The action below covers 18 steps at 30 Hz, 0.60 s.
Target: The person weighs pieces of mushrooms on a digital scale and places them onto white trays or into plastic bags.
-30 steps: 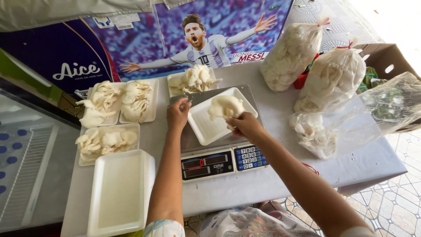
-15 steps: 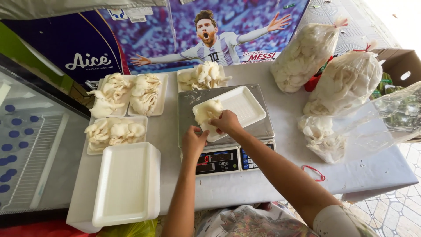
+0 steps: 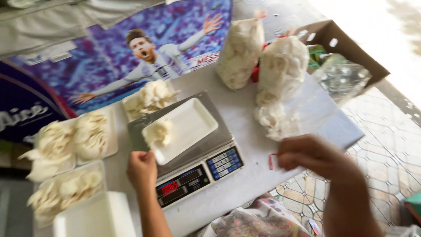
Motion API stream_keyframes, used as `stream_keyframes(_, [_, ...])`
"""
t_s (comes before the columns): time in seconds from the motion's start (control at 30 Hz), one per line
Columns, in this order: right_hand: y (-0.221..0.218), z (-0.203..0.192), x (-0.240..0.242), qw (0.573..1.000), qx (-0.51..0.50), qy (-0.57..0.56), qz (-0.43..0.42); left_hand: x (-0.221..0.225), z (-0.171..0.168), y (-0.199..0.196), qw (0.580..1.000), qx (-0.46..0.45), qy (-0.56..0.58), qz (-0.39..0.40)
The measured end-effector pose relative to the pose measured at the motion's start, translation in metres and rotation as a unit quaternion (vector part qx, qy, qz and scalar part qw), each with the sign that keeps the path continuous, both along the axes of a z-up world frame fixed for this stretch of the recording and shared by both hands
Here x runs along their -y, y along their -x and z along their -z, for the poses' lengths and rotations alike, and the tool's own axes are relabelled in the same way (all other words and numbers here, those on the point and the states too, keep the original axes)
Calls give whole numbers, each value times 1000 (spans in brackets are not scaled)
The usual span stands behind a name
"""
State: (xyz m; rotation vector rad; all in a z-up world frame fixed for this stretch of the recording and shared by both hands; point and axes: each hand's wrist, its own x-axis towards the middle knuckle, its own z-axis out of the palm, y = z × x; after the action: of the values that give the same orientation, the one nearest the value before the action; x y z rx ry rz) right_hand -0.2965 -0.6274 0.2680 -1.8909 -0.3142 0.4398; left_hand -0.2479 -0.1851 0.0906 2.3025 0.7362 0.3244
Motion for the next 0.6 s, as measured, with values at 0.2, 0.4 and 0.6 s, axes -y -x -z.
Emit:
stream_keyframes(0.2, [-61,-13,109,912,267,176,258,126,-45,-8,971,120,71,196])
stream_keyframes(0.4, [-199,177,170,909,207,335,-138,291,46,-49,914,-39,178,363])
stream_keyframes(0.6, [-189,261,107,839,146,471,-229,370,188,-60,839,-169,459,236])
